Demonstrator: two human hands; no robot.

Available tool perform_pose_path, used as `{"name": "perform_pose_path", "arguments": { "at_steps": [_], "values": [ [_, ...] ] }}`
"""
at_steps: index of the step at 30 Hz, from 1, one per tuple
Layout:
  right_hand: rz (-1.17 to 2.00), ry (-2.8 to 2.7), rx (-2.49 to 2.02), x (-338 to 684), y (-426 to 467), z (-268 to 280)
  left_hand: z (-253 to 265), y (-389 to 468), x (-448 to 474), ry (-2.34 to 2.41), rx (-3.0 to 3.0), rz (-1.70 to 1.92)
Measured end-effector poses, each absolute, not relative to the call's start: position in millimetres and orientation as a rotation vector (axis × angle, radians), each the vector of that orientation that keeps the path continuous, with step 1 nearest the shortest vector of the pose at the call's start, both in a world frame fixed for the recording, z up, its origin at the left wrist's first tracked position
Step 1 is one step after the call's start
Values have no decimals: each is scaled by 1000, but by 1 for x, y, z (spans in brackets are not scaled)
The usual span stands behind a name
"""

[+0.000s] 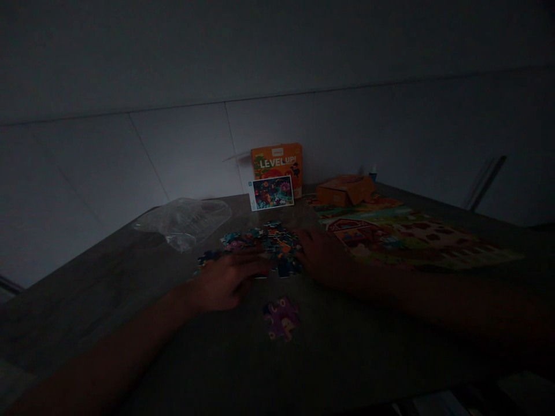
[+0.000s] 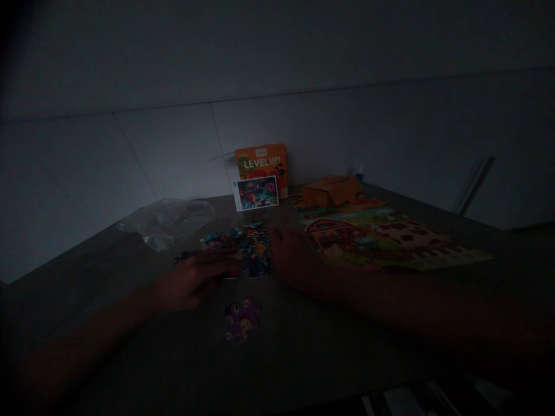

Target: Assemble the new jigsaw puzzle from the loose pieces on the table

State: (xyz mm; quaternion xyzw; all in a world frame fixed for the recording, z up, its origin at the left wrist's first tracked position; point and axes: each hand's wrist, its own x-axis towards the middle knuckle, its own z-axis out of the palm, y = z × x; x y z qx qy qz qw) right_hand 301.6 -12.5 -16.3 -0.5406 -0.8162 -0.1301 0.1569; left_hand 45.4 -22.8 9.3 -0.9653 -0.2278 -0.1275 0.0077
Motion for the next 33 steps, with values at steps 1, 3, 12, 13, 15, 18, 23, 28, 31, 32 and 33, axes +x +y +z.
{"name": "perform_pose_path", "arguments": {
  "at_steps": [1,3,12,13,15,18,23,28,31,32,33],
  "values": [
    [-396,-2337,-1523,302,-12,-17,8,-22,46,-691,-3009,-398],
    [-445,-2332,-1476,302,-10,-18,4,-22,47,-664,-2990,-385],
    [-329,-2335,-577,302,-20,-16,9,-28,53,-530,-3017,-402],
    [-306,-2354,-486,302,-22,-15,10,-28,53,-508,-3025,-399],
    [-257,-2370,-362,302,-23,-15,11,-29,53,-494,-3020,-408],
    [-197,-2329,-400,303,-21,-17,12,-29,50,-540,-2982,-460],
    [-170,-2316,-629,306,-18,-17,12,-28,46,-649,-2939,-566],
    [-205,-2316,-669,307,-21,-14,10,-29,47,-657,-2908,-666],
    [-237,-2316,-643,307,-21,-13,8,-28,48,-689,-2865,-710],
    [-248,-2325,-621,307,-20,-13,8,-27,48,-694,-2854,-734],
    [-256,-2334,-591,307,-20,-14,7,-26,48,-697,-2845,-765]
  ]
}}
